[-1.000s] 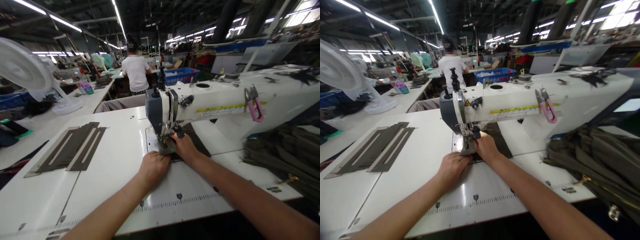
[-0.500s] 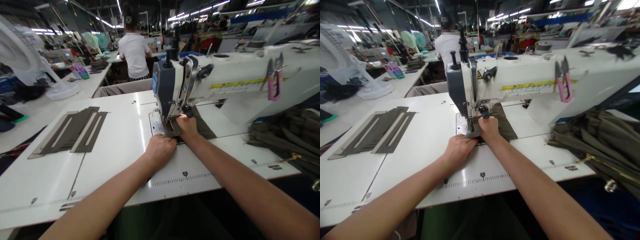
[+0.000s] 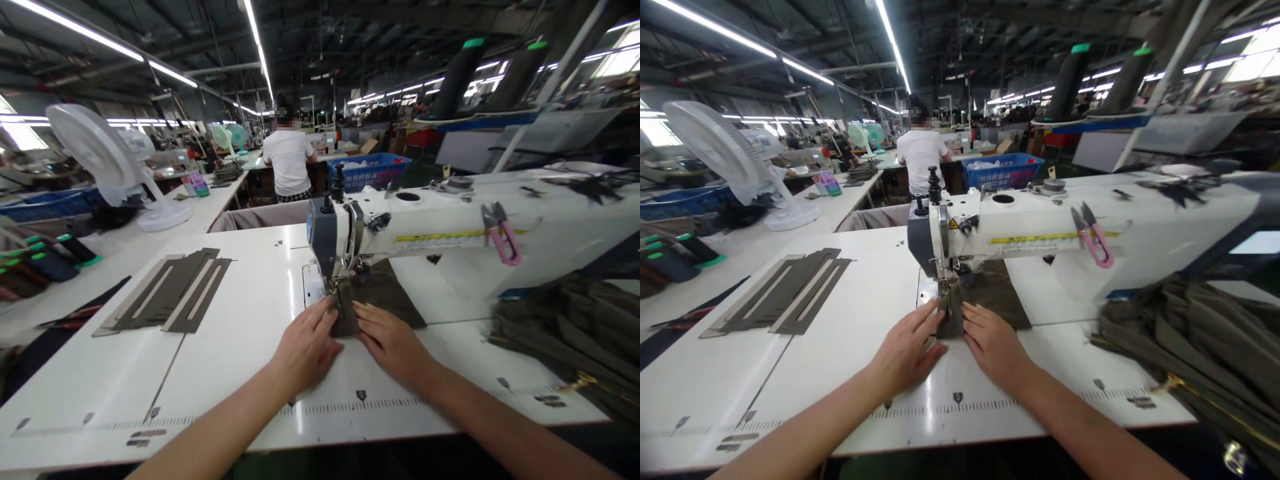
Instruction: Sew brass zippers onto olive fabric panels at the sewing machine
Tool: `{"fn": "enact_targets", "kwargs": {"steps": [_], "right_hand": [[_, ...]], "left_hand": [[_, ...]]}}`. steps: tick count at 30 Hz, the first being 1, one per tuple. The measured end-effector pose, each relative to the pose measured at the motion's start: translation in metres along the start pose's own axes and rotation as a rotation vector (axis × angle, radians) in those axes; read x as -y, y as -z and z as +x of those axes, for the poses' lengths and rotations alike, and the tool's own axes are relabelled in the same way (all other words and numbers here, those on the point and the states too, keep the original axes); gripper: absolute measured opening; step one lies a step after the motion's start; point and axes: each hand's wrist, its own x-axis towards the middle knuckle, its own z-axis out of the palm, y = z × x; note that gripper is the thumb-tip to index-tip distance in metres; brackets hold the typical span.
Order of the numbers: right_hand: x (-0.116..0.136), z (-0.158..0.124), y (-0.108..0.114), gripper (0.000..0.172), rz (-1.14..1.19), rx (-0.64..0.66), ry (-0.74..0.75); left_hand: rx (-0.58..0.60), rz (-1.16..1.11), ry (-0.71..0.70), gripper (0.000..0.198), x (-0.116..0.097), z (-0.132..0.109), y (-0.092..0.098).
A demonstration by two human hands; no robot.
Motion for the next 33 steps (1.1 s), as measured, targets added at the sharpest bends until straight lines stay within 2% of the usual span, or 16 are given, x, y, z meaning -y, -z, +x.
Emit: {"fn": "enact_targets", "kwargs": {"steps": [3, 7, 19, 26, 33], "right_hand": [[-0.001, 0.001, 0.000, 0.032, -0.040, 0.023, 0.017], [-0.002, 0.005, 0.000, 0.030, -0.049, -0.003, 0.009], [-0.008, 0.015, 0.001, 0.025, -0.043, 0.020, -0.014], [-0.018, 0.026, -0.002, 0.025, -0.046, 0.016, -0.020], [-0.026, 0.038, -0.004, 0.024, -0.012, 0.001, -0.067]], "left_hand": [[0.052, 0.023, -0.152, 0.025, 0.006, 0.008, -0.007], [0.028, 0.089, -0.254, 0.025, 0.007, 0.010, -0.009], [0.030, 0.040, -0.182, 0.021, 0.007, 0.026, -0.002], [0.014, 0.012, -0.146, 0.023, 0.020, 0.031, -0.009], [-0.068, 0.014, -0.098, 0.023, 0.030, 0.040, -0.020]]}}
